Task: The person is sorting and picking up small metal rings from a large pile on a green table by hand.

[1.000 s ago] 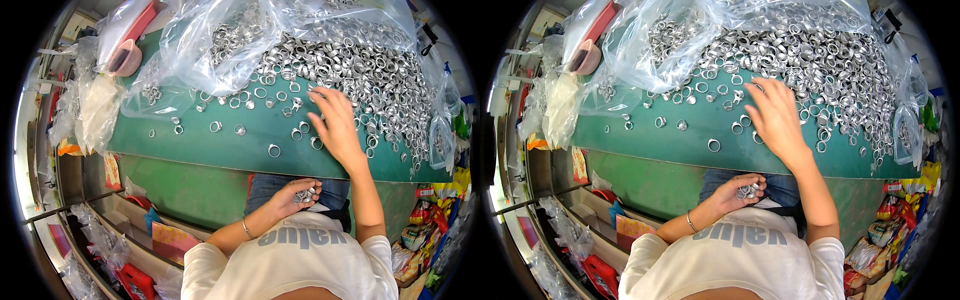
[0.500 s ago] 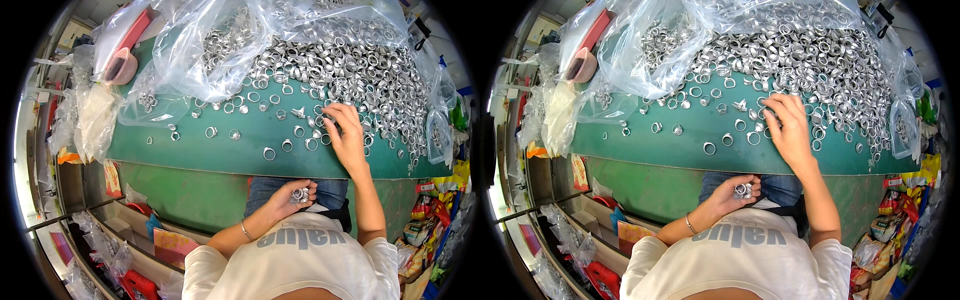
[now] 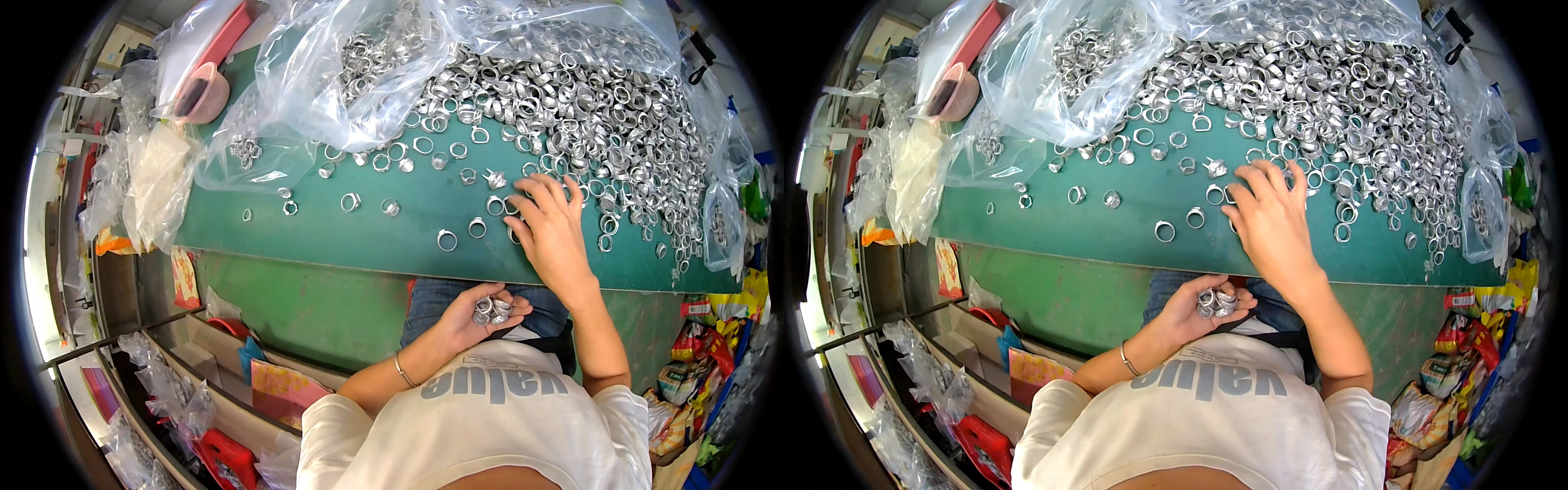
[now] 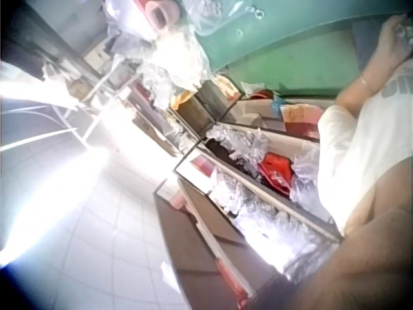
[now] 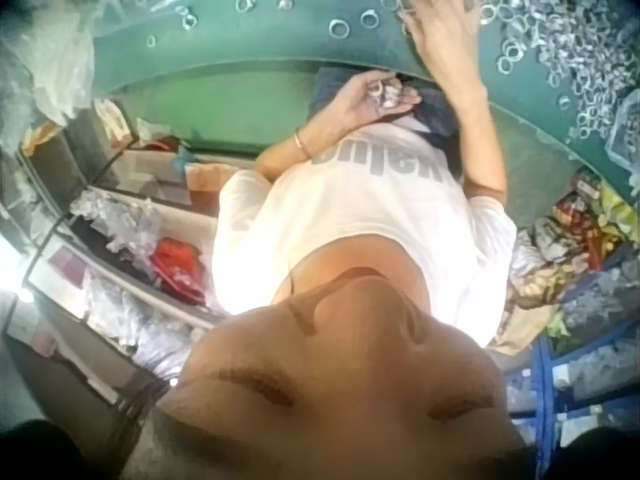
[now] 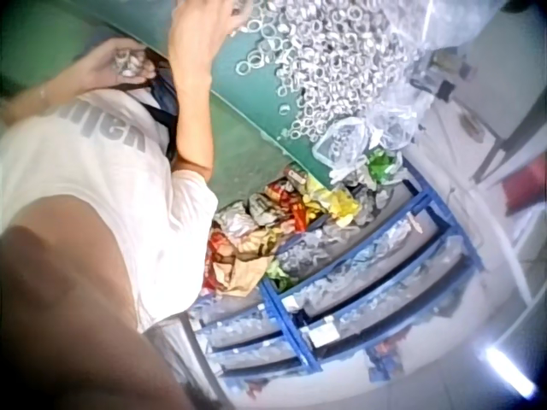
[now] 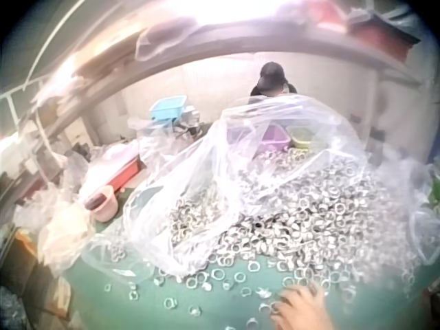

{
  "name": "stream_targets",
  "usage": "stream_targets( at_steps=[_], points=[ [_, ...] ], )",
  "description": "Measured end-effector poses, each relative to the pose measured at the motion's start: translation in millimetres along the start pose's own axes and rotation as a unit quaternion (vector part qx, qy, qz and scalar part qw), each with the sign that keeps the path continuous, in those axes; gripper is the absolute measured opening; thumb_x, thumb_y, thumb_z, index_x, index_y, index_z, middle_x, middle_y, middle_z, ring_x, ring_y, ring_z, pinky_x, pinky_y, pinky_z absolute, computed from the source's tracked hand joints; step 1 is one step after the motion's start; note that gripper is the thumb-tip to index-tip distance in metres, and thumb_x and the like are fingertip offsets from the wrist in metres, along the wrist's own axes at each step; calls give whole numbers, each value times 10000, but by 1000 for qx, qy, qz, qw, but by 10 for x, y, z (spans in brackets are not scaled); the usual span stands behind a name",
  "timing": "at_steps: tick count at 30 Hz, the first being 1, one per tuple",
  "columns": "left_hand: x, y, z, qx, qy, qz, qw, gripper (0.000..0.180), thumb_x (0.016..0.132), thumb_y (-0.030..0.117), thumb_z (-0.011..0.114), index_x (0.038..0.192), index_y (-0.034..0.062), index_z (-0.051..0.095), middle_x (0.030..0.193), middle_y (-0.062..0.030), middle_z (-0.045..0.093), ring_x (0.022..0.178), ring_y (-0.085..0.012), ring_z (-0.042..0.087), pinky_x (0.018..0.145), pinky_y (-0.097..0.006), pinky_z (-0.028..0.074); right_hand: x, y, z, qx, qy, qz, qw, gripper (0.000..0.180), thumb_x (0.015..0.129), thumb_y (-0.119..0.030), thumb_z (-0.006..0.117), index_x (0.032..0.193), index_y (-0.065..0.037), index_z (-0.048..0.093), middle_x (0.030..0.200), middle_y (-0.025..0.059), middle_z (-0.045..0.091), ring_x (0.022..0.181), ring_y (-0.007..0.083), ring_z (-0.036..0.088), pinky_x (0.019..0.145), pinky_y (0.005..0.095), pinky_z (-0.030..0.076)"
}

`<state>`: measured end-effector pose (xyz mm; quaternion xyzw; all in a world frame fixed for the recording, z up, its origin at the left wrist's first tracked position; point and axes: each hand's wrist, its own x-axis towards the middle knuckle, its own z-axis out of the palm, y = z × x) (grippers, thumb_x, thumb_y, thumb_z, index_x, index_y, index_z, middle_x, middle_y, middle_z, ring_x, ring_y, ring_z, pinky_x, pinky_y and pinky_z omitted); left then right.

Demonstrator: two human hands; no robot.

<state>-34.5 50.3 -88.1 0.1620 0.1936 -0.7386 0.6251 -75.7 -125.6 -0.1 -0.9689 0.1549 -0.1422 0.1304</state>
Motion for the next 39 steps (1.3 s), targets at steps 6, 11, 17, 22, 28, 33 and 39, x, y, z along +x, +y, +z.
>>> stream_targets(
  at_steps=[6,11,17,22,28,33,39],
  points=[
    [-42,21,167,13,41,10,999,275,948,189,517,1018,-54,625,1134,-236,629,1160,-365,570,1010,-452,467,-142,137,-71,-31,-7,2,999,223,839,-176,657,1034,-67,654,1214,77,550,1223,281,457,1073,554,239],
    [-25,16,174,7,19,4,1000,278,948,171,508,1064,-58,614,1198,-249,597,1193,-362,548,1031,-452,450,-354,200,-147,-16,42,43,998,293,816,-139,670,1104,-95,647,1304,81,518,1283,294,423,1059,553,239],
    [14,-6,175,15,29,9,999,294,949,155,493,1110,-72,589,1231,-257,575,1209,-361,533,1054,-452,426,-459,175,-124,6,29,19,999,289,760,-69,690,1043,-99,644,1290,86,523,1270,318,433,1057,546,256],
    [-11,15,146,-13,24,-3,1000,343,957,174,482,1171,-86,551,1294,-264,529,1235,-365,508,1068,-449,410,-586,276,-168,-42,65,81,994,275,729,6,653,993,-67,632,1254,106,535,1245,344,443,1046,521,278],
    [13,6,264,21,9,-6,1000,445,969,214,456,1278,-106,466,1379,-283,445,1288,-377,452,1078,-456,390,-533,135,-69,-8,92,84,992,181,769,-93,705,944,-67,665,1258,95,540,1249,333,441,1050,528,258],
    [30,17,270,11,-12,-19,1000,466,974,228,431,1285,-116,460,1321,-269,511,1254,-357,497,1060,-427,413,-626,50,-94,9,81,51,995,97,756,-59,697,850,-80,683,1294,97,532,1270,344,427,1058,536,240],
    [60,6,276,8,-8,-19,1000,452,972,222,429,1260,-122,485,1302,-280,522,1252,-363,497,1055,-445,415,-737,17,-89,48,94,93,990,147,720,-42,709,851,-85,657,1203,88,551,1206,338,456,1009,506,274]
  ],
)
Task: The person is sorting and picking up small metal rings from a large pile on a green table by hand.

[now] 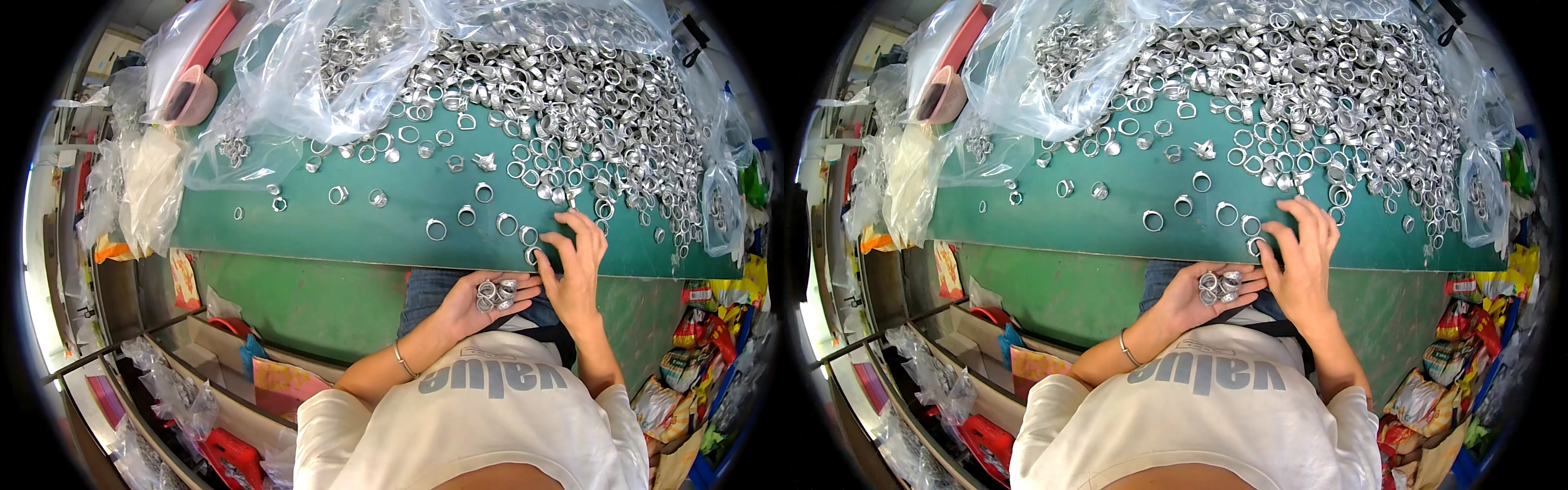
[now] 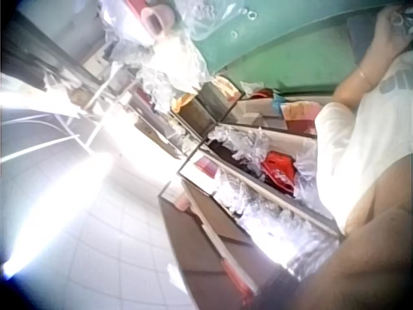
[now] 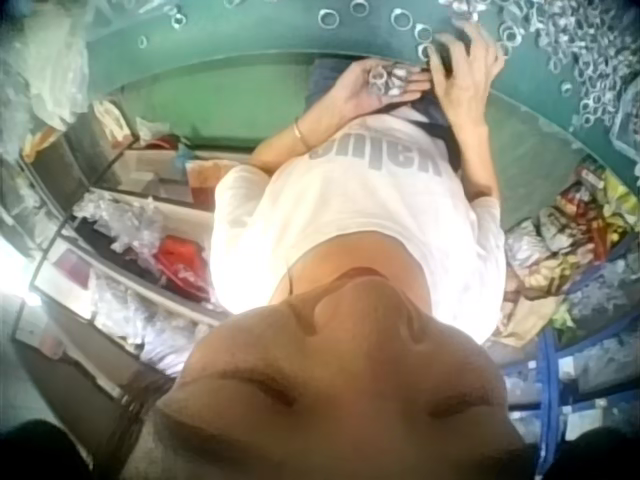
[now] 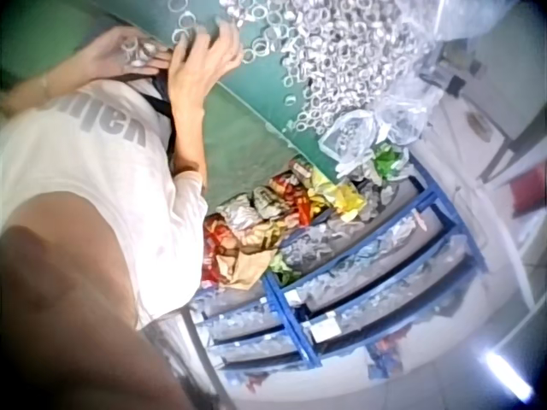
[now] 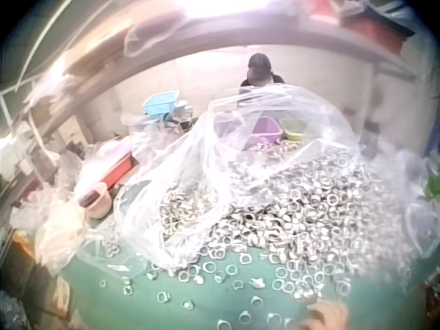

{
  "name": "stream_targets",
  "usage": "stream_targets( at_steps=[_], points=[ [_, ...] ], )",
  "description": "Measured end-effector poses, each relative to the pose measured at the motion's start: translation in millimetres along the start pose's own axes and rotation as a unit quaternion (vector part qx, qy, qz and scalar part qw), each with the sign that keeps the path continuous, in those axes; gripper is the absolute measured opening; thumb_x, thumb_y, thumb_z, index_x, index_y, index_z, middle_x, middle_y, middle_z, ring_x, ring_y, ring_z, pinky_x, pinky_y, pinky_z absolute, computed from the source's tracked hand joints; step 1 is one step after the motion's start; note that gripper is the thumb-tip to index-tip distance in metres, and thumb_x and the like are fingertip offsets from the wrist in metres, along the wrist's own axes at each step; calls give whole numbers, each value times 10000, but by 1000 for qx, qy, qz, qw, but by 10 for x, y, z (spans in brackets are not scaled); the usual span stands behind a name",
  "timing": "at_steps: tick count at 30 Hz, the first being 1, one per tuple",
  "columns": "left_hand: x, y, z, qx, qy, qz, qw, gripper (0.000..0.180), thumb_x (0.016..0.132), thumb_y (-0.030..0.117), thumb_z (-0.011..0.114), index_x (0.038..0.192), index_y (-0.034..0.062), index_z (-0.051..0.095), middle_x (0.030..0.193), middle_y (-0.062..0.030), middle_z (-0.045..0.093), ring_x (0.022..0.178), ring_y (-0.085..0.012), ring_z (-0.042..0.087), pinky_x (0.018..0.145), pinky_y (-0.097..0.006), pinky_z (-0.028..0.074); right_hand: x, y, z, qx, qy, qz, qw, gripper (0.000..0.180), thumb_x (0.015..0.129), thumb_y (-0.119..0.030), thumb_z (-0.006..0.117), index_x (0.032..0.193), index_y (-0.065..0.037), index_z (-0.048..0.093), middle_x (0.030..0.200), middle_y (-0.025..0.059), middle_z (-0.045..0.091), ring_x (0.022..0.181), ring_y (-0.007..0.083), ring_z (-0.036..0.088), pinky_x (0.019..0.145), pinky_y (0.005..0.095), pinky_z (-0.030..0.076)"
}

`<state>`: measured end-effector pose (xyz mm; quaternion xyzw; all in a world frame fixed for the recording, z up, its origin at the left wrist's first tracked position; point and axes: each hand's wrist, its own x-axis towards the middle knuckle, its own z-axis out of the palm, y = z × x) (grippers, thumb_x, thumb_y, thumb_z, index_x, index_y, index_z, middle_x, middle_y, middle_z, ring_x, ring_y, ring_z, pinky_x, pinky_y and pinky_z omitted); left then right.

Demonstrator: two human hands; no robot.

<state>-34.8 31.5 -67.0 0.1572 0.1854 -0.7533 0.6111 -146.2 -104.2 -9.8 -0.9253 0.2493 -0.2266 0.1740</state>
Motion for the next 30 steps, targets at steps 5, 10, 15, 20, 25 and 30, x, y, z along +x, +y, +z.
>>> stream_targets(
  at_steps=[5,10,15,20,25,30],
  points=[
    [15,-26,14,5,-6,-5,1000,418,967,212,441,1238,-98,514,1273,-257,551,1229,-356,519,1045,-457,422,-64,-35,-41,-21,0,-10,1000,170,697,-43,723,844,-70,642,1086,69,554,1054,310,493,896,475,322],
    [24,-69,-117,-64,-25,14,998,337,955,190,477,1166,-59,562,1166,-196,610,1092,-315,601,975,-451,484,-167,-120,-148,130,-114,-45,984,187,697,-30,723,873,-41,662,1021,79,578,942,284,518,818,399,386],
    [68,-75,-114,52,-13,-3,999,263,944,168,535,1119,-18,596,1022,-142,631,932,-231,640,826,-362,557,-296,-21,-136,263,-25,9,965,260,706,15,709,959,-2,653,977,122,608,905,291,575,798,377,448],
    [5,-211,466,181,-8,150,972,222,955,173,525,1083,9,603,1014,-94,601,939,-178,593,812,-321,505,-530,-145,166,519,103,113,841,472,933,-178,546,1330,41,415,1285,176,526,1190,263,506,1046,389,354],
    [320,-422,901,601,-26,493,629,288,947,156,456,1170,1,551,1196,-137,511,1120,-207,487,995,-349,368,-162,-368,158,676,248,202,663,416,996,-228,416,1320,32,438,1299,170,525,1201,266,512,1067,359,358],
    [569,-382,969,689,-49,462,555,522,893,35,458,1387,-61,322,1373,-208,411,1316,-318,357,1122,-422,218,13,-159,24,760,228,355,494,489,1006,-295,341,1318,63,454,1310,174,534,1214,278,513,1084,356,361]
  ],
)
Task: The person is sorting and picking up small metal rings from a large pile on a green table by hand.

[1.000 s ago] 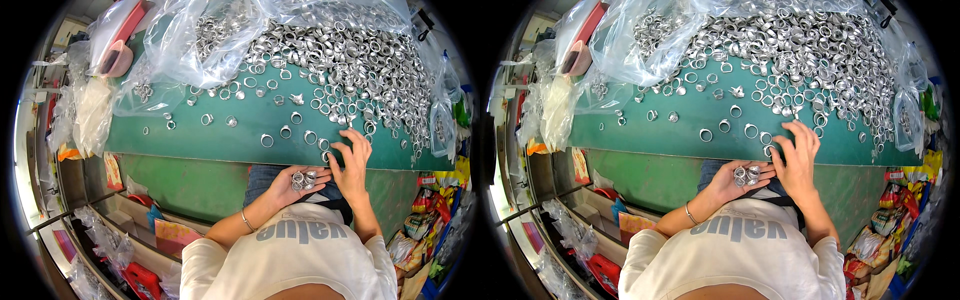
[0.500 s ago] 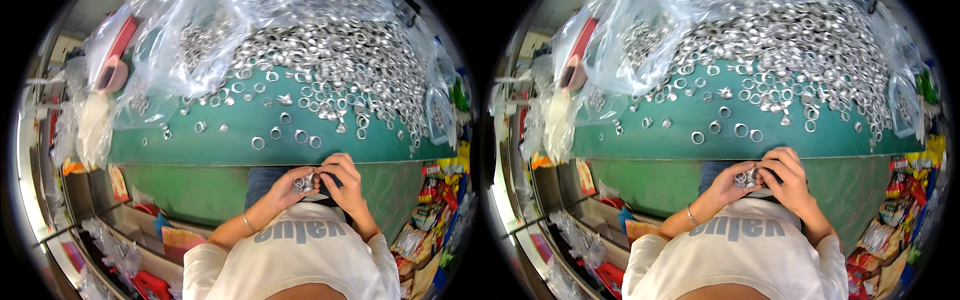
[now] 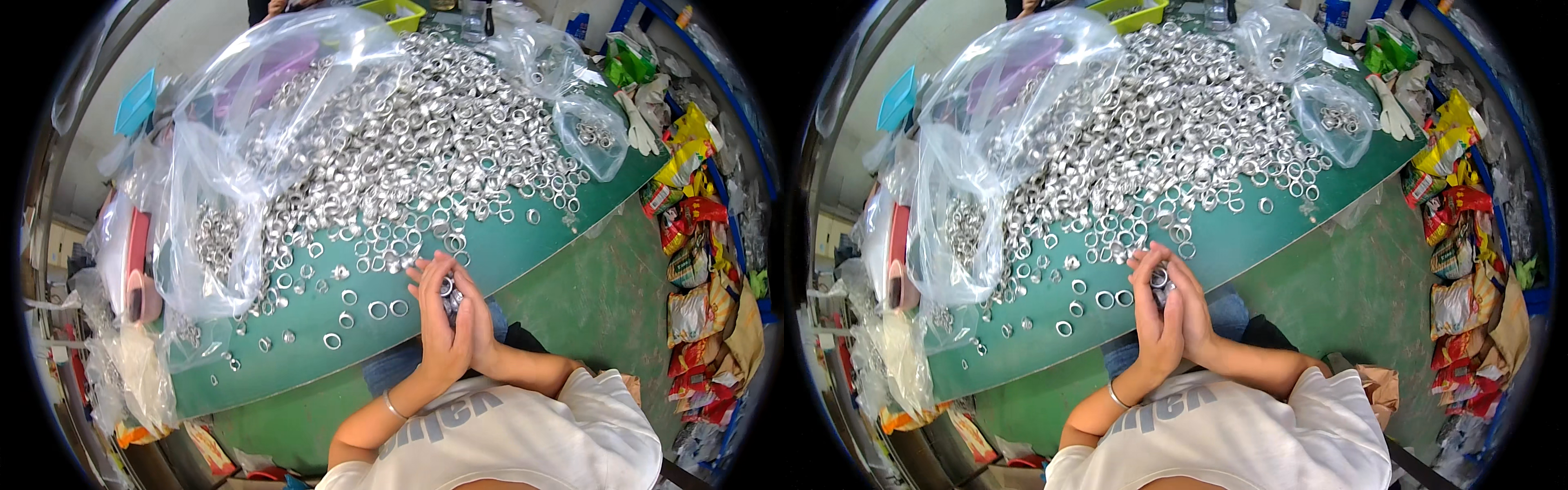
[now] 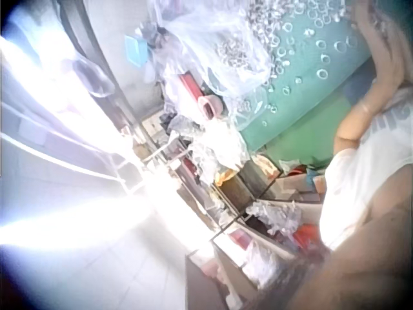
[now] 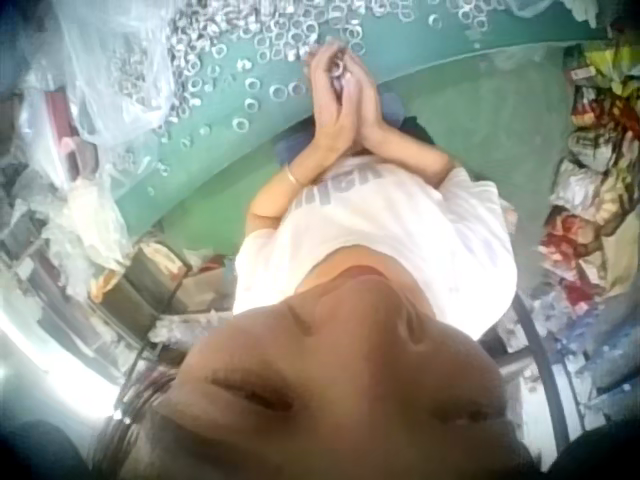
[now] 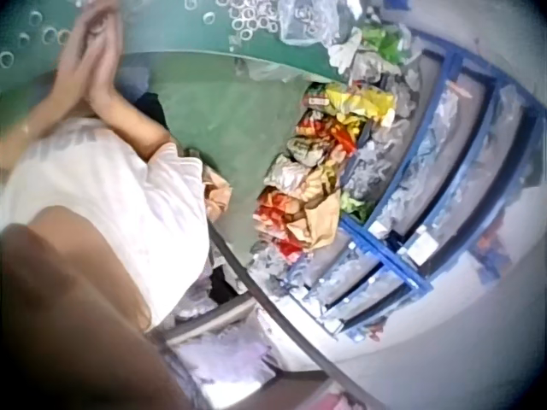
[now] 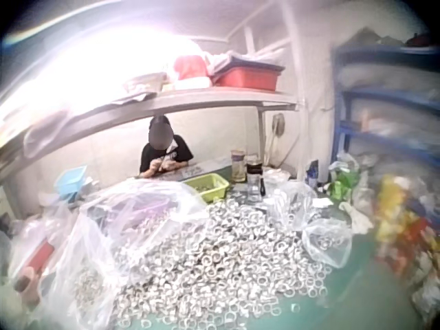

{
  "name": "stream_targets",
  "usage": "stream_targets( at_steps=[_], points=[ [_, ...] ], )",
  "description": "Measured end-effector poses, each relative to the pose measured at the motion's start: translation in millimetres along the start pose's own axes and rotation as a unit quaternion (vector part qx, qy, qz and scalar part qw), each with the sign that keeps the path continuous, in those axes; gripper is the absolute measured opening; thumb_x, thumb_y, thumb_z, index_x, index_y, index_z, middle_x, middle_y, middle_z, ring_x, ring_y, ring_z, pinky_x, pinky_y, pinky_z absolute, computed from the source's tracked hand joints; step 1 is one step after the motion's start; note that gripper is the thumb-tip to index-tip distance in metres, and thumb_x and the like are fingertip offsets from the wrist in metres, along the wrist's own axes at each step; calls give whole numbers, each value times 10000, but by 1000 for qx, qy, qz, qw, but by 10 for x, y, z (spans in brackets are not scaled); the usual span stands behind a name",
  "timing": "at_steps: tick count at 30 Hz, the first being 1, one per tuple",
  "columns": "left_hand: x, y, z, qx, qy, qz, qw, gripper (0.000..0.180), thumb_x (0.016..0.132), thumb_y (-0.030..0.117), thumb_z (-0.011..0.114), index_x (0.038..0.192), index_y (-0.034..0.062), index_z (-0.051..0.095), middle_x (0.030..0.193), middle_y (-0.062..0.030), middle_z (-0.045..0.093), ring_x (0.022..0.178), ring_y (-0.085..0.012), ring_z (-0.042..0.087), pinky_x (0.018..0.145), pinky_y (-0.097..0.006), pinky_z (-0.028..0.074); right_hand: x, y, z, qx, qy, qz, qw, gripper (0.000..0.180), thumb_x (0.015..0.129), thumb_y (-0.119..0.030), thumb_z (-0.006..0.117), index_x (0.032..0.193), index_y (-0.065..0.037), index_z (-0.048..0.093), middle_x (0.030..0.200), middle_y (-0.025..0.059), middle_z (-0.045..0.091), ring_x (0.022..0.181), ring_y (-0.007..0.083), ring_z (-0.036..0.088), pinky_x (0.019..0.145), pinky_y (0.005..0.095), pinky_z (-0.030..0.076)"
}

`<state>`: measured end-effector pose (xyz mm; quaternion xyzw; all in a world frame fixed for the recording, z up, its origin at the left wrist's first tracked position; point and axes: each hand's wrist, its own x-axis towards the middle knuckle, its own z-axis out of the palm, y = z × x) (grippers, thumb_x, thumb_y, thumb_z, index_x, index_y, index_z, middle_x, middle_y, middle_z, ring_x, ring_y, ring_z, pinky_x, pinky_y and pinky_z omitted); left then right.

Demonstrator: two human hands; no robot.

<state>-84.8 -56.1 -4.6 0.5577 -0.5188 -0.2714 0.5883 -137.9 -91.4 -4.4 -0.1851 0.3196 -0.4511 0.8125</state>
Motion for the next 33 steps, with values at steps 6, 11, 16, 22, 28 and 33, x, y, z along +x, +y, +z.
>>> stream_targets(
  at_steps=[6,11,16,22,28,33],
  points=[
    [-8,-29,86,51,40,162,985,451,856,-31,422,1305,-59,386,1372,-242,398,1366,-419,305,1122,-511,229,25,-269,-51,202,50,149,967,260,977,-224,467,1103,-28,582,1146,156,586,1072,274,579,909,365,487],
    [-17,-16,-45,9,62,267,962,461,828,-88,403,1279,4,401,1291,-228,415,1283,-415,403,1071,-520,327,399,-715,-453,420,-3,198,886,210,912,-161,518,1040,-5,577,995,127,597,927,260,591,718,351,509],
    [-98,-51,-363,130,100,139,977,310,779,-130,488,1056,-23,574,1166,-201,507,1199,-398,475,1003,-485,378,979,-2005,-766,329,74,-82,938,348,1010,-217,363,1170,73,472,1139,230,550,1061,374,550,932,486,497],
    [-88,-103,-504,303,-56,39,951,320,791,-41,617,1099,43,638,1272,-143,518,1266,-370,431,1081,-560,269,1494,-2890,-1080,117,119,-300,939,513,1019,-199,340,1435,75,216,1490,226,292,1401,357,235,1171,503,170],
    [-40,-263,-609,406,-89,11,910,408,793,-94,550,1153,81,629,1352,-116,482,1315,-355,387,1100,-648,150,1089,-2073,-752,-280,116,-327,895,432,900,-139,606,1294,21,531,1337,103,521,1254,209,445,1053,335,323],
    [27,-333,-762,437,-46,9,898,503,703,-166,485,1126,65,630,1372,-141,453,1323,-383,371,1097,-658,143,649,-1527,-683,-719,-37,-411,559,222,753,-84,730,959,-27,671,955,88,608,913,260,540,831,347,415]
  ],
)
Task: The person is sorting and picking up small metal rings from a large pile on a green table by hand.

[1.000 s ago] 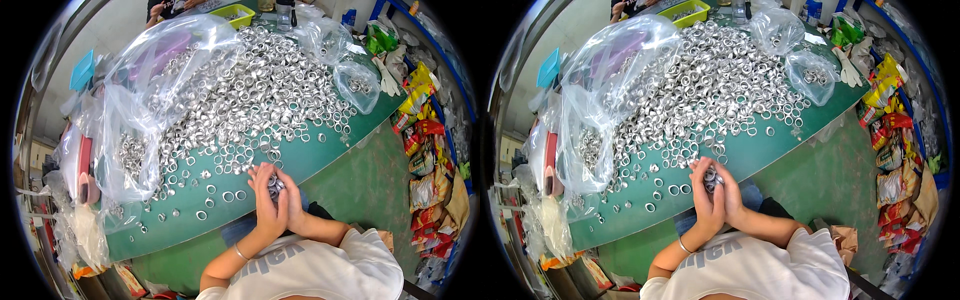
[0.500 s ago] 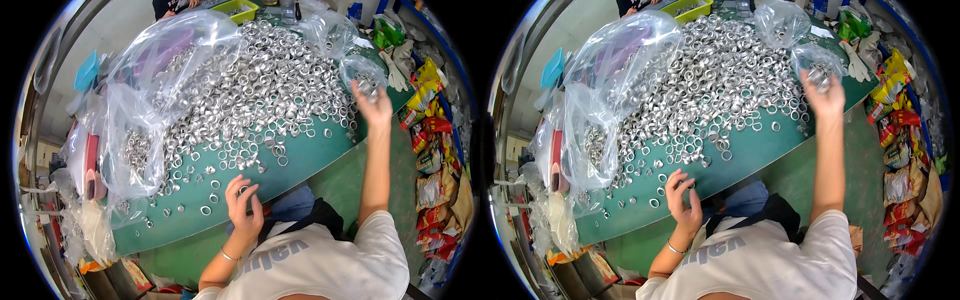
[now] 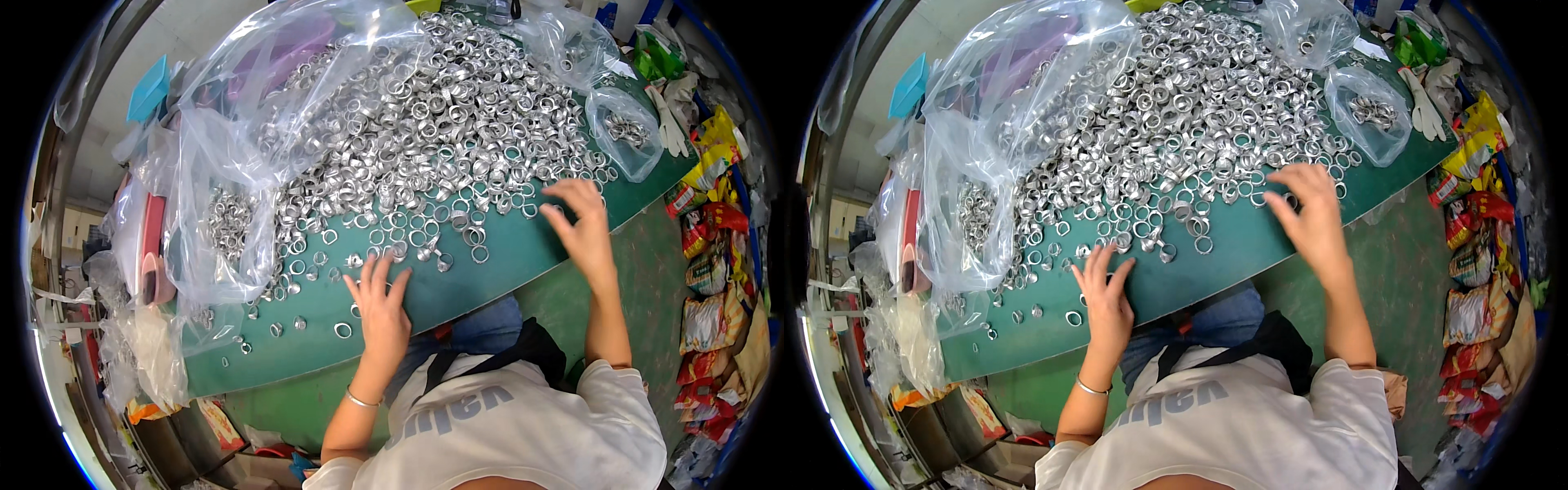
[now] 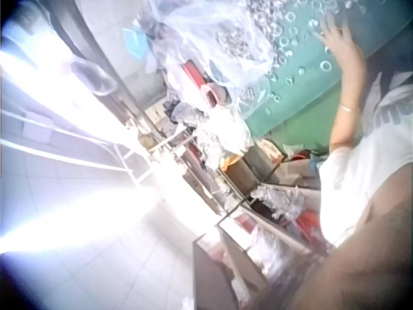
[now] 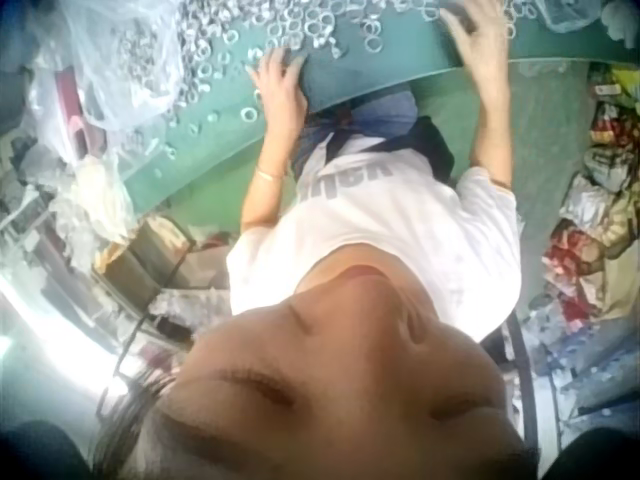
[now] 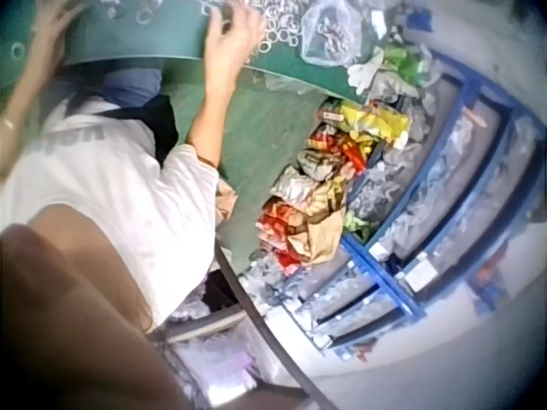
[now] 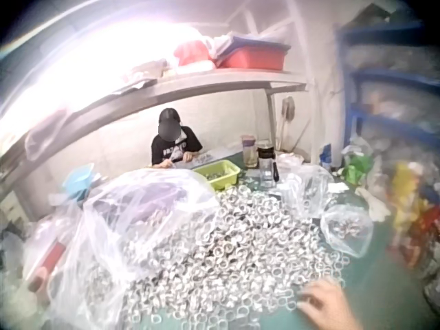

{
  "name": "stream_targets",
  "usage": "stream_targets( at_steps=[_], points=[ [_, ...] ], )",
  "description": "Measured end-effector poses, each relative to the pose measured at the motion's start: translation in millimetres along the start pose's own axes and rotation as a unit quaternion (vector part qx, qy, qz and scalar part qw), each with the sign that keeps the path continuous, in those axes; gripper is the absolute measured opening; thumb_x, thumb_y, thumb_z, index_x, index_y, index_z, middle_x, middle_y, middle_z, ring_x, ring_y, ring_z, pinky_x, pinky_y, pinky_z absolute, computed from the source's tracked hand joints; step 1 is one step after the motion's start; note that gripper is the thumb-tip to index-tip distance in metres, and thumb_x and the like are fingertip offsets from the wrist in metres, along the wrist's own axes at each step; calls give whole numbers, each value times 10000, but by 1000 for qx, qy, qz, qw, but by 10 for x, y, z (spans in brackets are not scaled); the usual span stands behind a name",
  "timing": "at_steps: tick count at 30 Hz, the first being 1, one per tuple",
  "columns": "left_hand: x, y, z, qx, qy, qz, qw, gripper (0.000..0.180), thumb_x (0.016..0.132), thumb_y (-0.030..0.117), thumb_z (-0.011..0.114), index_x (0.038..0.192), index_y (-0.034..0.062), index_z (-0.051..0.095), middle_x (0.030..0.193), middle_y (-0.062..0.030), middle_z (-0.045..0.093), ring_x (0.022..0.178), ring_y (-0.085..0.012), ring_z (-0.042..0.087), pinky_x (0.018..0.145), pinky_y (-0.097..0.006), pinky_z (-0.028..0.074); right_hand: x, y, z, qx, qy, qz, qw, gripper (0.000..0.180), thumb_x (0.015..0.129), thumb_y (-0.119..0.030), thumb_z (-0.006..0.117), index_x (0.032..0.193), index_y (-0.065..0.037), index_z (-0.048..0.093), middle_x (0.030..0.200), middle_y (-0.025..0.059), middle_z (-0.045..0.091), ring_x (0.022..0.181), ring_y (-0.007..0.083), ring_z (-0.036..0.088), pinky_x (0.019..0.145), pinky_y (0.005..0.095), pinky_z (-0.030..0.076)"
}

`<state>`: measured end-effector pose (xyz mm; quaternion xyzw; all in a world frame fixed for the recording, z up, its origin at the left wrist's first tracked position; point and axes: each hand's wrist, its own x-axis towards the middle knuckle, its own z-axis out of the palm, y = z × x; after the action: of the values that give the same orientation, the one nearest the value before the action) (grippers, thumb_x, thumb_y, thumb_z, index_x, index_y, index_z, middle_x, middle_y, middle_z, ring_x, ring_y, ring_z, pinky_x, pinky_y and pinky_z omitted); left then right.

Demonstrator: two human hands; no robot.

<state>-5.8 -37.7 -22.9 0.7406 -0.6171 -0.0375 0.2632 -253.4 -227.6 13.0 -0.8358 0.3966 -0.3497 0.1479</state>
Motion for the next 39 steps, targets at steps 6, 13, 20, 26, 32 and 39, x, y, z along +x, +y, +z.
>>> stream_targets(
  at_steps=[6,13,20,26,32,39],
  points=[
    [208,183,62,-66,33,28,997,376,831,-39,576,1189,77,592,1374,-145,441,1322,-373,375,1094,-624,195,-200,-64,366,-138,22,-8,990,219,707,-77,758,887,-29,642,962,71,568,909,264,504,754,377,370],
    [372,257,227,16,-42,66,997,274,815,65,661,1083,38,612,1259,-138,497,1284,-348,407,1063,-655,230,-281,-209,415,103,2,46,994,151,789,26,678,909,17,586,847,126,612,743,267,582,680,360,464],
    [221,-151,1,-33,56,10,998,243,805,-46,625,1034,33,626,1139,-119,551,1181,-317,508,1078,-610,256,-311,-255,523,222,7,120,968,182,876,8,600,1057,23,611,866,67,571,689,139,556,612,277,440],
    [190,-254,-95,-146,152,-55,976,189,810,-110,603,968,-16,648,989,-114,605,1011,-262,611,965,-399,440,-271,-309,593,517,-46,276,809,176,945,-30,541,1097,27,610,910,27,567,701,63,525,593,194,419],
    [263,-404,-196,-424,225,-197,855,173,911,-59,546,1068,-54,620,1004,-98,644,931,-163,622,832,-256,502,-200,-270,550,197,-67,114,971,248,850,23,619,1096,-6,620,1096,50,540,711,87,528,570,206,399],
    [154,-504,-215,-741,149,-297,583,268,919,-6,564,1172,-89,528,1084,-178,632,1081,-348,622,925,-404,552,-154,-464,542,8,-8,6,1000,268,807,-7,659,1073,3,622,1096,139,557,988,308,532,847,382,440]
  ],
)
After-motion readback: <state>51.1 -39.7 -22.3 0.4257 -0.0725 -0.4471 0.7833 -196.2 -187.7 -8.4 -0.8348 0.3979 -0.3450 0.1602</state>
